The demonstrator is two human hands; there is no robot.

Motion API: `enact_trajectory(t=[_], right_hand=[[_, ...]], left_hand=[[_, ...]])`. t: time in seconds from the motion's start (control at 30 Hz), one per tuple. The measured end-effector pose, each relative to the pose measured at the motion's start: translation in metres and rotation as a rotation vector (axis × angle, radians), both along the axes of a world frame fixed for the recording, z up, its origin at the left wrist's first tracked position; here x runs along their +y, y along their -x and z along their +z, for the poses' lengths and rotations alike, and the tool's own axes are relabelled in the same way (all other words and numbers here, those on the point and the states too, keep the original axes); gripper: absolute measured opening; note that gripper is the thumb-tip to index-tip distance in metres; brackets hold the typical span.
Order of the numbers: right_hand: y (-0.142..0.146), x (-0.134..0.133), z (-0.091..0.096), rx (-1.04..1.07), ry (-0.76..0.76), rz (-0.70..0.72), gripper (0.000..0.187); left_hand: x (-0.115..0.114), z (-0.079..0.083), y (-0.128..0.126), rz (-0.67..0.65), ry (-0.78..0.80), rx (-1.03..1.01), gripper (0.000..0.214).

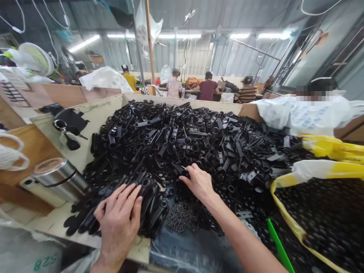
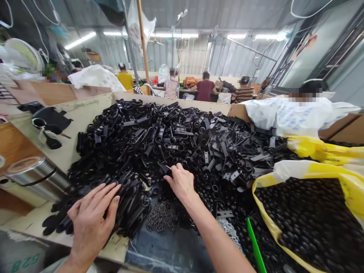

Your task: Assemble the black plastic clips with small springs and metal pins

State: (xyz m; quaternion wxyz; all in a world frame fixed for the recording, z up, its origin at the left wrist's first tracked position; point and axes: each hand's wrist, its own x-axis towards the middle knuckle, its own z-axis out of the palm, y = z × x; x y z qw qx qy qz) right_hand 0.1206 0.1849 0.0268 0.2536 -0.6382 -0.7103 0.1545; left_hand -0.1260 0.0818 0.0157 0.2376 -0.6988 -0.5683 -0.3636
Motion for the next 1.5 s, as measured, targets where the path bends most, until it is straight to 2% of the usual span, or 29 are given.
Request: enact_trajectory(t=[0.13, 0.27, 0.37, 0.43, 0.5, 0.57, 0.63, 0.73, 0.77, 0.83, 0.9, 0.93, 1.0, 1.1, 1.2, 1.27, 1.33, 1.43, 1.5], right_hand=[[-0.003, -0.004, 0.005, 0.024, 0.086, 0.030, 0.008], [-0.033, -0.024, 0.009, 0.172, 0.292, 0.134, 0.032], [-0.059, -0.054, 0.010, 0.304, 0.484, 0.234, 0.046], [-0.071, -0.077, 0.014, 0.359, 0.597, 0.301, 0.037], [-0.076, -0.099, 0.022, 0.353, 0.653, 0.395, 0.022], [-0.078, -0.114, 0.035, 0.292, 0.617, 0.508, 0.018], [-0.077, -0.121, 0.049, 0.219, 0.486, 0.595, 0.021], [-0.077, -0.118, 0.060, 0.217, 0.351, 0.675, 0.022], [-0.077, -0.112, 0.058, 0.243, 0.355, 0.696, 0.022], [-0.074, -0.096, 0.048, 0.279, 0.357, 0.648, 0.023], [-0.067, -0.076, 0.032, 0.221, 0.245, 0.440, 0.022], [-0.061, -0.065, 0.022, 0.146, 0.155, 0.315, 0.019], [-0.048, -0.046, 0.005, 0.056, 0.067, 0.178, 0.015], [-0.033, -0.029, -0.012, 0.004, 0.066, 0.126, 0.013], [-0.034, -0.025, -0.015, 0.001, 0.085, 0.113, 0.009], [-0.042, -0.031, -0.010, 0.035, 0.099, 0.117, 0.007], [-0.052, -0.044, -0.004, 0.085, 0.124, 0.140, 0.013], [-0.061, -0.081, 0.001, 0.262, 0.183, 0.230, 0.028], [-0.062, -0.112, -0.003, 0.472, 0.211, 0.281, 0.028]], left_hand=[[-0.002, 0.001, 0.000, 0.009, 0.020, -0.029, 0.029], [-0.006, 0.000, 0.001, 0.010, 0.049, -0.072, 0.032], [-0.014, 0.007, -0.008, -0.022, 0.042, -0.162, 0.038], [-0.022, 0.012, -0.023, -0.112, 0.024, -0.211, 0.045], [-0.032, 0.014, -0.042, -0.332, 0.101, -0.189, 0.055], [-0.041, 0.008, -0.062, -0.609, 0.343, -0.187, 0.060], [-0.048, -0.002, -0.077, -0.784, 0.717, -0.291, 0.060], [-0.050, -0.015, -0.090, -0.818, 1.367, -0.633, 0.047], [-0.050, -0.016, -0.092, -0.819, 1.528, -0.809, 0.043], [-0.048, -0.016, -0.095, -0.824, 1.703, -1.169, 0.038], [-0.046, -0.011, -0.099, -0.777, 1.712, -1.414, 0.039], [-0.045, -0.008, -0.100, -0.737, 1.685, -1.475, 0.040], [-0.045, -0.004, -0.102, -0.672, 1.613, -1.535, 0.041], [-0.047, -0.003, -0.102, -0.610, 1.520, -1.586, 0.043], [-0.049, -0.007, -0.100, -0.591, 1.474, -1.612, 0.043], [-0.051, -0.010, -0.099, -0.590, 1.473, -1.638, 0.040], [-0.052, -0.010, -0.101, -0.588, 1.474, -1.683, 0.040], [-0.054, -0.007, -0.106, -0.578, 1.483, -1.807, 0.041], [-0.056, -0.006, -0.112, -0.560, 1.478, -1.941, 0.037]])
